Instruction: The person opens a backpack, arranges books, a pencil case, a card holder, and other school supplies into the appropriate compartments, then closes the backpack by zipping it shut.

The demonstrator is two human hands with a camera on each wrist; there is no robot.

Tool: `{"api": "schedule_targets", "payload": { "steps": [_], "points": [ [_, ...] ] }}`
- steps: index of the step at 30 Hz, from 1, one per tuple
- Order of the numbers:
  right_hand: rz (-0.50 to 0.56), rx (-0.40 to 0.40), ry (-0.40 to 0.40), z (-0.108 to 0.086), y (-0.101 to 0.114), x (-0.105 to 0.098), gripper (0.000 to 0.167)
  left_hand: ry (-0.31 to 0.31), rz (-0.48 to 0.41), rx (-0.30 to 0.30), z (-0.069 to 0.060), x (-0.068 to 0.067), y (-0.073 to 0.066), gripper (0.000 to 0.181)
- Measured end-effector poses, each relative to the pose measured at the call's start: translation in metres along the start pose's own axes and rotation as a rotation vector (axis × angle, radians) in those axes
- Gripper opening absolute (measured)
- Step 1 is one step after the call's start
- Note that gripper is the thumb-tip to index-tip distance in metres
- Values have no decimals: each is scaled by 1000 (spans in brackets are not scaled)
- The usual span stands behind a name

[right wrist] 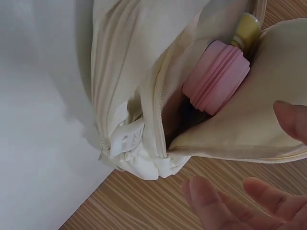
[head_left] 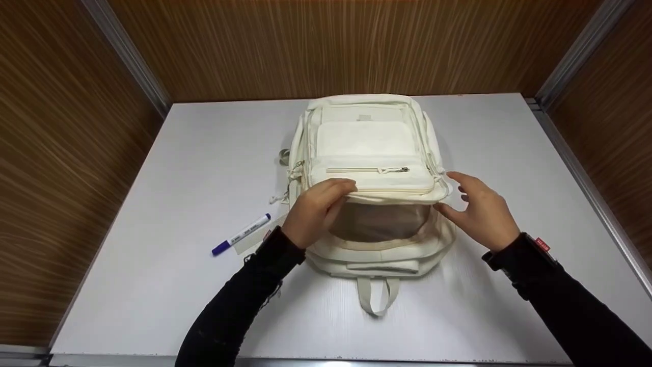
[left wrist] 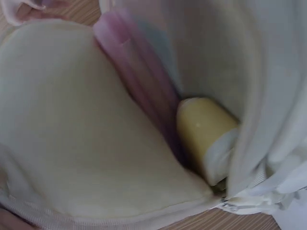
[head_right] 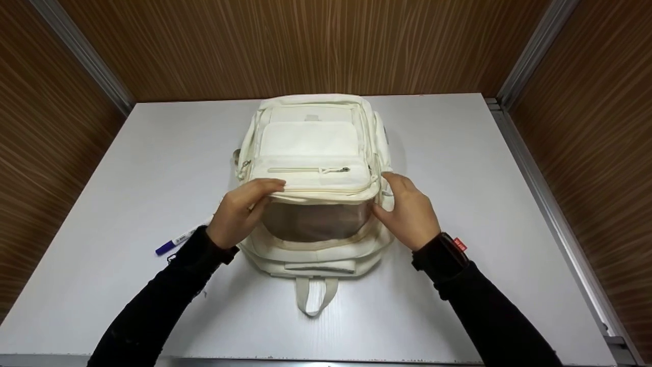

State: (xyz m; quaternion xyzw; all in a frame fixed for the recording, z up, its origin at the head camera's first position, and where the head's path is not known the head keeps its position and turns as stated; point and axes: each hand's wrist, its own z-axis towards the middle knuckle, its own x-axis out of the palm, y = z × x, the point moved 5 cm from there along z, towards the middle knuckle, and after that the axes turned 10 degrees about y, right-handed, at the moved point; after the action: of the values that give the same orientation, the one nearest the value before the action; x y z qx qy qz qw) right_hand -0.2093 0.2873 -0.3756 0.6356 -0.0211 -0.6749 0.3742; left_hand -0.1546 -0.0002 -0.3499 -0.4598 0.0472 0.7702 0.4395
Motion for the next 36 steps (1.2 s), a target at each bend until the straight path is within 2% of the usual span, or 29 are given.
{"api": "schedule_targets", "payload": {
  "steps": [8, 15, 21, 25, 27, 30, 33, 36],
  "points": [
    [-41, -133, 29, -6, 19, 18, 61, 132, -10, -11, -22, 21, -3, 18],
    [-64, -130, 110, -11, 20, 34, 76, 237, -15, -16, -39, 35, 0, 21],
    [-60, -96, 156, -16, 16, 43, 77, 330, -11, -24, -49, 46, 5, 25],
    [-56, -73, 171, -19, 13, 47, 78, 367, -62, -18, -53, 48, 9, 26],
    [-52, -70, 173, -21, 12, 48, 78, 356, -90, -27, -53, 45, 12, 25],
    [-50, -79, 166, -22, 11, 48, 78, 286, -97, -67, -48, 34, 18, 22],
    [-46, -92, 159, -23, 11, 46, 77, 168, -93, -166, -40, 18, 34, 19],
    [-40, -92, 176, -22, 12, 44, 77, 49, -114, -315, -34, -1, 57, 20]
  ]
}}
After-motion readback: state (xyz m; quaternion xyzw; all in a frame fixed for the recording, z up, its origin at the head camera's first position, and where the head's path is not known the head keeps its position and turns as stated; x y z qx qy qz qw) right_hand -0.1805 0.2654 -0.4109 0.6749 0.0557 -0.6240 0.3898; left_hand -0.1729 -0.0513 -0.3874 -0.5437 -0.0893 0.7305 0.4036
